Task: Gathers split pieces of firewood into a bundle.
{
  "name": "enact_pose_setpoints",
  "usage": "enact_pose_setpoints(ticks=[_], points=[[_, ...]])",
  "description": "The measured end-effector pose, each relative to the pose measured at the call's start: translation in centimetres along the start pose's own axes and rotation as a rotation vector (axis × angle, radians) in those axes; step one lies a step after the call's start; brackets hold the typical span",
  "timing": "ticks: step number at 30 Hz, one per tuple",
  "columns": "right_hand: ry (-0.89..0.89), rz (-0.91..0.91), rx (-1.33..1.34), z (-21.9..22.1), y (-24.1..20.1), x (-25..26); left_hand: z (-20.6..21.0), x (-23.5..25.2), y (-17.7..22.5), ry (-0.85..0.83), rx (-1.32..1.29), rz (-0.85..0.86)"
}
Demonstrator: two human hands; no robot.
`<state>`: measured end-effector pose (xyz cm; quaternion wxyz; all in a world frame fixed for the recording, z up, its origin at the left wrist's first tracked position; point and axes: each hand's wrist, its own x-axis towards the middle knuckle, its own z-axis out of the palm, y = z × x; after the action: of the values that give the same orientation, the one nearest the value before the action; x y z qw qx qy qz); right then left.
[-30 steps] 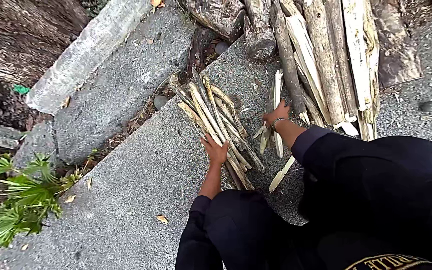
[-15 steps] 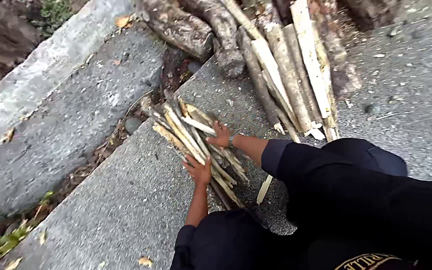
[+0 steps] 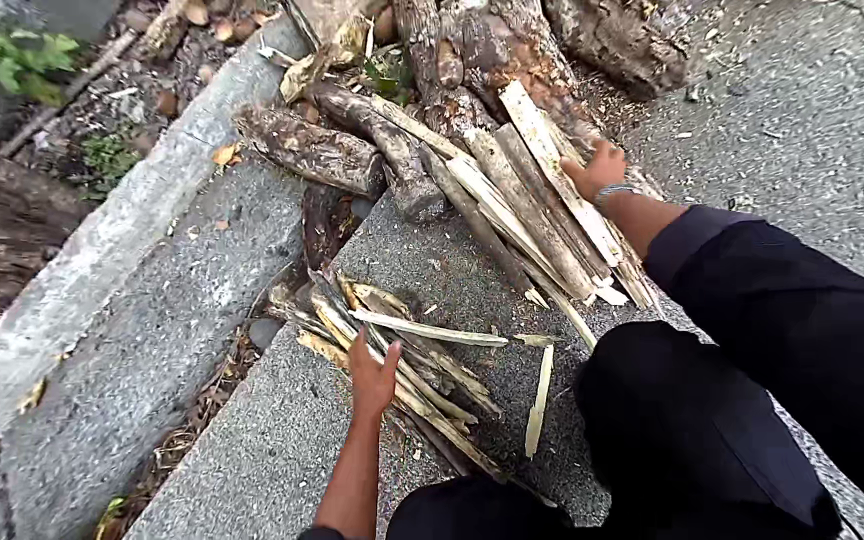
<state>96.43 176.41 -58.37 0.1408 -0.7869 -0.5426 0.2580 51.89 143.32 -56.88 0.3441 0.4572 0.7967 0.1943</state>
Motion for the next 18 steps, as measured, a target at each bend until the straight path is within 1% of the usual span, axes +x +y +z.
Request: enact_pose_setpoints(ticks=[1,3,4,6,8,10,11,13,15,17,18], points=[[-0.051,0.073,0.033,0.0,1.8,0.6,0.1,1.7,2.0,-0.125,-0.036,0.003],[-0.146,0.14,0.065,0.7,4.1,0.5,2.1,5.3,5.2,-0.337,-0.095,0.004],[-0.162,0.139,0.065,1.3,4.9,0.2,3.7,7.0,6.6,-0.406,-0.098,-0.005],[-0.155,0.128,0.043,2.7,5.3,-0.3,7.6,9.8,9.2,-0.458,-0.102,-0.026],[-0.123,0.138,0.037,3.5,5.5,-0.1,12.0,11.8,11.4,-0.438,-0.188,-0.05],[-0.139,0.141,0.051,3.1,5.8,0.0,16.9,13.2,13.6,-0.383,-0.316,-0.073],[-0.156,0.124,0.054,2.6,6.2,0.0,19.3,13.6,14.7,-0.351,-0.394,-0.08],[-0.188,0.032,0.114,1.8,7.1,0.5,23.4,14.0,17.0,-0.295,-0.571,-0.103],[-0.25,-0.049,0.182,2.0,7.8,0.8,26.7,14.1,17.9,-0.216,-0.707,-0.13],[-0.332,0.037,0.176,2.8,7.5,0.2,28.3,14.0,17.5,-0.162,-0.804,-0.197],[-0.346,0.092,0.18,3.5,7.5,0.2,28.2,13.8,17.2,-0.183,-0.83,-0.236]])
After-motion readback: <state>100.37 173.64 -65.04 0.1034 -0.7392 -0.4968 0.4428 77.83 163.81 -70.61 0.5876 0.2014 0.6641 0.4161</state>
